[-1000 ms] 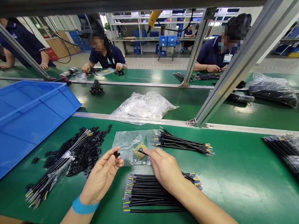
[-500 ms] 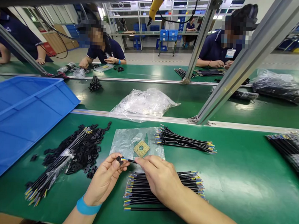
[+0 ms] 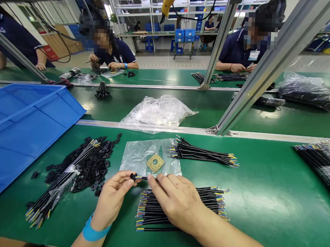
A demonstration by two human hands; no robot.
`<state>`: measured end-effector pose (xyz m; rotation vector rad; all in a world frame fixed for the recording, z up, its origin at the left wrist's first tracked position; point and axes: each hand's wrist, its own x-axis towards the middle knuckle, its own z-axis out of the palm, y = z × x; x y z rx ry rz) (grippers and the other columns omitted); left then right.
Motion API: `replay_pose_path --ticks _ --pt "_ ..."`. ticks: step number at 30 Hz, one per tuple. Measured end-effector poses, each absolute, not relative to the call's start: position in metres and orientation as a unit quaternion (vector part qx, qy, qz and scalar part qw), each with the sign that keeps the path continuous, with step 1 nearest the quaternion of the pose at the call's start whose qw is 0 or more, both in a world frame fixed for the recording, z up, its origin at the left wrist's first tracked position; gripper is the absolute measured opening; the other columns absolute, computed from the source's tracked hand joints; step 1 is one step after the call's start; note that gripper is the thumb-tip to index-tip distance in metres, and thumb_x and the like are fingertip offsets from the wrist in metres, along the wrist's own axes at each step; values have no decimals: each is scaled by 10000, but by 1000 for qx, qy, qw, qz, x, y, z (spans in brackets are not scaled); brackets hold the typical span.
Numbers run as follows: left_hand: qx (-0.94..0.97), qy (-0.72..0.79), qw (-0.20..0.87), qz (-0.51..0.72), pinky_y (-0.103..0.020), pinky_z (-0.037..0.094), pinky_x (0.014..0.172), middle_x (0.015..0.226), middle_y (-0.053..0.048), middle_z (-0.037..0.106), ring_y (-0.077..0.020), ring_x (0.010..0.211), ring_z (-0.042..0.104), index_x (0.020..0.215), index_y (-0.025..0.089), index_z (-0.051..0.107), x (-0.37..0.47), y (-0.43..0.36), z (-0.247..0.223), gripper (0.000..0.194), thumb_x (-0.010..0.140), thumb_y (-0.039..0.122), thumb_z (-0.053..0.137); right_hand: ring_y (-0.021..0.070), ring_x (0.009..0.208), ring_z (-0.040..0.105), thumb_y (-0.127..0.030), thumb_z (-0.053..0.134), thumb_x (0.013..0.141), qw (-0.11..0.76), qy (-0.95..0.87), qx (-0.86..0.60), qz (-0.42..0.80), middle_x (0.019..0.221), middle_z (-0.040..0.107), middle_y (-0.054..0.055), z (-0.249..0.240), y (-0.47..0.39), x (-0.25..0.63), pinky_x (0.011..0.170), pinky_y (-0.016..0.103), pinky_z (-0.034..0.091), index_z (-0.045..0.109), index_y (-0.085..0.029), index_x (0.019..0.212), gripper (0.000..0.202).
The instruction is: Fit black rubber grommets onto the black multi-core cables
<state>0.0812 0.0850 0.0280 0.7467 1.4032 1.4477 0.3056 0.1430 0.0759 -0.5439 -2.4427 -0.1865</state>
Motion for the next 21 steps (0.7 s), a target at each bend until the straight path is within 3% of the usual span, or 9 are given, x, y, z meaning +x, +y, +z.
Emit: replay_pose_path --ticks 9,13,17,21 --pt "316 559 540 544 -278 614 756 754 -39 764 -172 733 725 884 190 799 85 84 32 411 651 499 939 166 741 675 -108 411 1071 332 -922 -171 -98 945 792 85 80 143 302 658 293 514 714 -97 1154 315" --pt "358 561 517 537 -278 608 716 800 -74 792 -189 740 731 834 190 821 86 85 34 353 653 469 938 163 692 660 -108 444 1062 348 -918 -165 -87 879 779 78 76 143 302 634 289 494 714 -103 1095 271" --pt "398 568 470 546 -288 598 690 785 -76 790 -200 718 718 763 204 835 84 83 34 250 635 389 944 168 692 664 -120 485 1048 344 -921 -177 -37 848 752 81 70 141 301 621 290 487 701 -98 1124 230" --pt "435 566 439 546 -302 590 690 742 -70 783 -207 698 707 746 228 845 82 80 31 175 635 325 939 148 634 640 -199 523 1069 346 -910 -218 65 762 710 35 63 140 297 621 270 498 708 -146 1021 198"
